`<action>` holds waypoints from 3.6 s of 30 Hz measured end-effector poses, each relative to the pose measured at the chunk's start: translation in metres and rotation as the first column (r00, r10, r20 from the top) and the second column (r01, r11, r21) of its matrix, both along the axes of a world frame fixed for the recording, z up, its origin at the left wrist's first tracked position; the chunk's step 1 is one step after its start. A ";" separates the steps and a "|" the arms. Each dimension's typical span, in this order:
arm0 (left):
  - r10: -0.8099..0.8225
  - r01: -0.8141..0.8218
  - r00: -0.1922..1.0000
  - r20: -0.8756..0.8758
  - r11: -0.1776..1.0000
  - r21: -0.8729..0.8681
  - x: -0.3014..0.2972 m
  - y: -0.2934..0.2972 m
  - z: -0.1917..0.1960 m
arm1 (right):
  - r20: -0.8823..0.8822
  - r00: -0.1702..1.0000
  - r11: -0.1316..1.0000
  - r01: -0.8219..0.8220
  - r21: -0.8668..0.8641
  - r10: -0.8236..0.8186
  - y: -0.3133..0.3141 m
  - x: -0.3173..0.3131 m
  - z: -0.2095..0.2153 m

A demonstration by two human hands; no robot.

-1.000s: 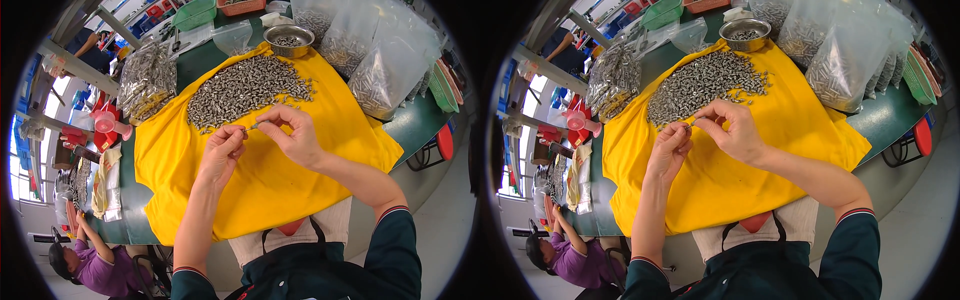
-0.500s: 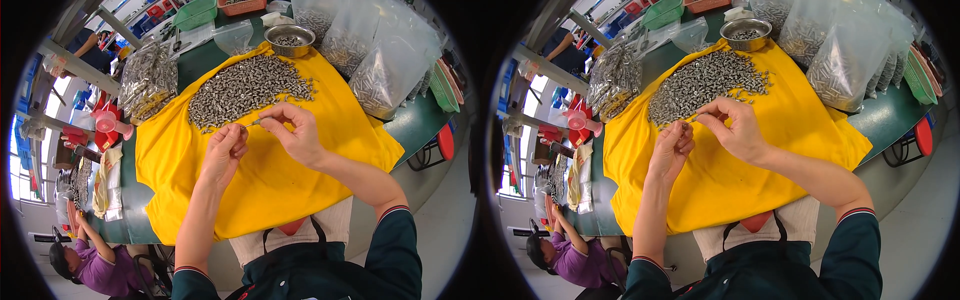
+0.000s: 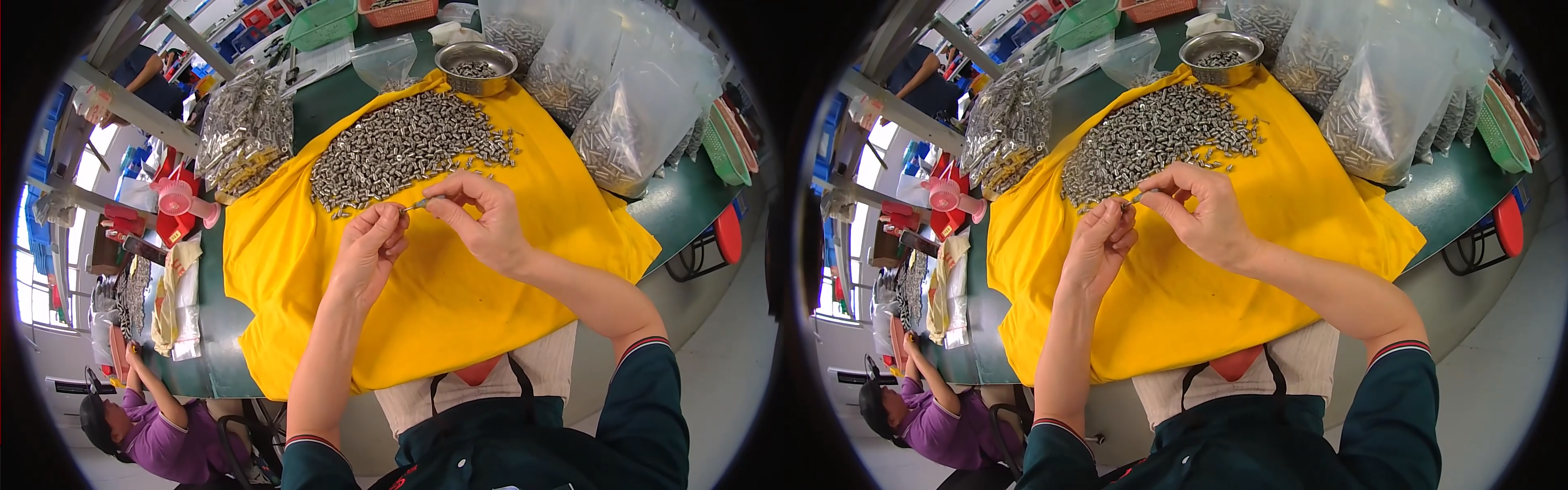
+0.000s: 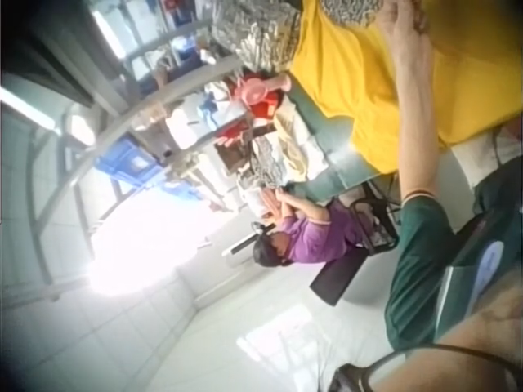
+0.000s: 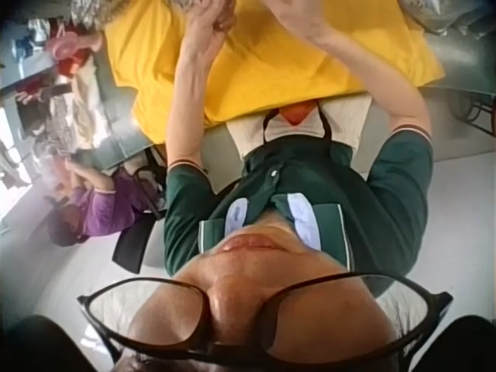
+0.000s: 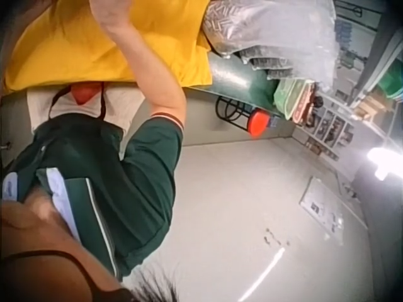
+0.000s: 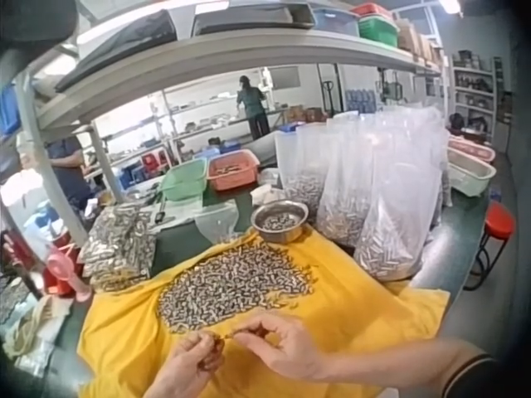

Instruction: Manually inspecting and sorting small metal hardware components on a yellow cloth at a workstation.

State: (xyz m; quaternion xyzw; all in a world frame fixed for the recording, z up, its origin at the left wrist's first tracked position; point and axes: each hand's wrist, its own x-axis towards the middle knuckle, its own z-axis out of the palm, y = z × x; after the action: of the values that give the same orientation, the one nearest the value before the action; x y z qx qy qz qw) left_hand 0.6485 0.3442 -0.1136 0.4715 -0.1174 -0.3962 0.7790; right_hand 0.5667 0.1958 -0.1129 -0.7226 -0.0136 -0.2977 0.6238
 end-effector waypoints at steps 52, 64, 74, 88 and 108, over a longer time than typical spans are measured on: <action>-0.436 -0.769 0.263 0.861 0.445 0.460 0.058 0.050 -0.019 | -0.012 0.994 0.993 0.108 -0.045 -0.109 -0.005 0.009 -0.011; -0.131 0.131 0.990 -0.055 0.991 -0.007 0.018 0.017 0.001 | 0.093 0.991 0.995 0.099 0.018 -0.100 -0.003 0.006 -0.006; -0.079 0.080 0.994 -0.072 0.997 0.009 0.013 0.012 -0.006 | 0.118 0.993 0.996 0.038 -0.085 -0.027 -0.002 0.003 -0.004; -0.036 0.038 0.999 -0.026 0.998 0.059 0.010 0.009 -0.007 | 0.080 0.997 0.996 0.026 -0.088 -0.019 0.001 0.003 -0.006; -0.018 0.019 1.000 -0.006 0.997 0.077 0.006 0.010 -0.001 | 0.060 0.997 0.998 0.054 0.016 -0.055 0.002 0.003 -0.009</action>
State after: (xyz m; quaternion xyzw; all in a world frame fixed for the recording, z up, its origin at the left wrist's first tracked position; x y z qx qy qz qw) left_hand 0.6549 0.3547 -0.1149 0.4989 -0.1045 -0.4088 0.7570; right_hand 0.5697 0.1974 -0.1214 -0.7087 -0.0106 -0.3365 0.6200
